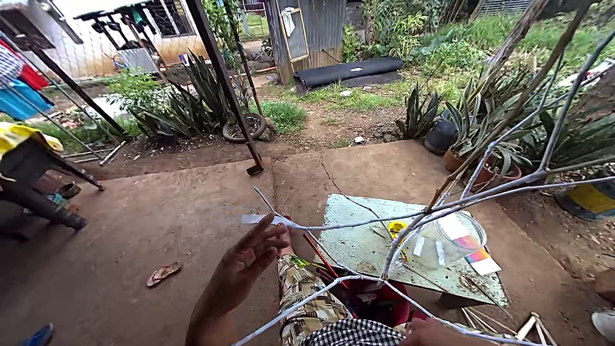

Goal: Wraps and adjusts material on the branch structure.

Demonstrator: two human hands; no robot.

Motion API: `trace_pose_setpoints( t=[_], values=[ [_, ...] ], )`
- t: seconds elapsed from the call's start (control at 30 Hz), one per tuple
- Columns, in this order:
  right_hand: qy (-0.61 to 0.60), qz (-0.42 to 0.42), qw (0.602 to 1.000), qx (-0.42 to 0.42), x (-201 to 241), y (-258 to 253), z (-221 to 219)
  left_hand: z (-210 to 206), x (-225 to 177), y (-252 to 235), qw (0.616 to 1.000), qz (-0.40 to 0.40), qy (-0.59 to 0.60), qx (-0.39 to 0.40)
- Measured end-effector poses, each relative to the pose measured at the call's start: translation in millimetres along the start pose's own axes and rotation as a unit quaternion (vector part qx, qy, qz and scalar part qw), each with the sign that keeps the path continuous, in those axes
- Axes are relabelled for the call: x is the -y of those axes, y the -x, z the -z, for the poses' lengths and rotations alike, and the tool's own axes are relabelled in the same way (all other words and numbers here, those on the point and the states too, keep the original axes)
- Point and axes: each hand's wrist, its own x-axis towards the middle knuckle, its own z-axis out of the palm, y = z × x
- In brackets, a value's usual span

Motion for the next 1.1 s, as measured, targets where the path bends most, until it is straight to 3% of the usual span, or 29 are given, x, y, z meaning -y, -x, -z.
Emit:
trace_pose_setpoints(
  t=[0.17,0.33,0.43,0.73,1.1],
  values=[
    [-0.051,0.063,0.996,0.02,32.0,24.4,91.2,-6.9,0.9,-22.2,0.994,-0.061,-0.045,-0.082],
    [-0.052,0.091,0.975,-0.194,78.3,42.7,170.2,-14.3,-5.6,-33.9,0.99,-0.058,-0.048,-0.12],
    [-0.015,0.108,0.964,-0.243,86.6,20.9,195.7,-19.5,-5.9,-37.8,0.991,-0.061,-0.051,-0.109],
    [-0.081,0.129,0.978,-0.144,85.4,-47.8,232.5,-21.2,-5.0,-40.8,0.989,-0.066,-0.065,-0.117],
    [-0.142,0.17,0.972,-0.083,91.8,-81.9,240.3,-20.6,-1.2,-46.8,0.99,-0.073,-0.034,-0.114]
  ],
)
